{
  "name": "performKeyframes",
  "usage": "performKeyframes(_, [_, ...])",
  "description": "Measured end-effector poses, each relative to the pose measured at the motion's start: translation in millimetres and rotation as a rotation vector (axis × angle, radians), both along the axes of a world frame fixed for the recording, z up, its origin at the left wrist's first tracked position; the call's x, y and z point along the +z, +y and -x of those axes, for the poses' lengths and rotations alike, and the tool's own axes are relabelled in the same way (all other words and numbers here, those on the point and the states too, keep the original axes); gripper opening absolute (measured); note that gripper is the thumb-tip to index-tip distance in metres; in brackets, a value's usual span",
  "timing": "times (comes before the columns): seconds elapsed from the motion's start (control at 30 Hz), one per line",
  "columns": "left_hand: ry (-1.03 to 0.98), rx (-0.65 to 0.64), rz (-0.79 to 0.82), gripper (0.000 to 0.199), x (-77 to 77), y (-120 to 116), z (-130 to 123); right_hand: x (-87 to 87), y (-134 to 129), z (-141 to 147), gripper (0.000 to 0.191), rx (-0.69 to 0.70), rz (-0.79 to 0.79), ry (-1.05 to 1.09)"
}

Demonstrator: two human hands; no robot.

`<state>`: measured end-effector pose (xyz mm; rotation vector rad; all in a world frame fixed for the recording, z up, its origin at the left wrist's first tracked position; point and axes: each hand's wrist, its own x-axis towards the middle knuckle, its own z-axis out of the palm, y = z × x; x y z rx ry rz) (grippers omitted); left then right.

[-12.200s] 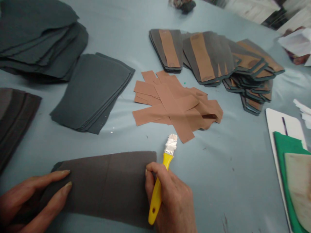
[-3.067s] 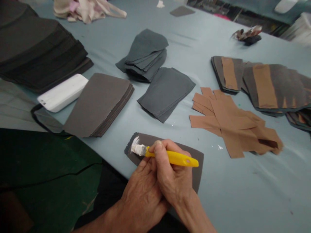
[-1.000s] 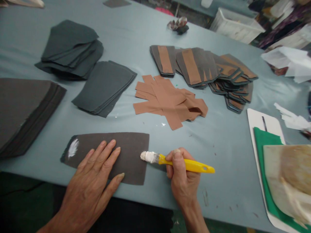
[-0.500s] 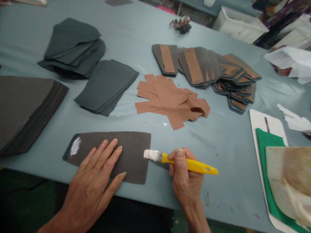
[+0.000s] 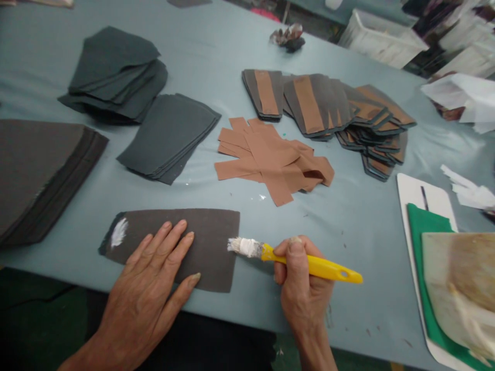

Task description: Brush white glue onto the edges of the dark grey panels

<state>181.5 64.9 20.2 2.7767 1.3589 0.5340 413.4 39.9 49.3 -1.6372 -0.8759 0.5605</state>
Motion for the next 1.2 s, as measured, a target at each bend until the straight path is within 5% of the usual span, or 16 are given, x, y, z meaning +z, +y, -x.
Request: performKeyframes(1.2, [-0.035,-0.023,-0.060,0.052,-6.9,2.1,3.5,-10.5,19.2,-28.2,0.044,-0.169,-0.083,0.124])
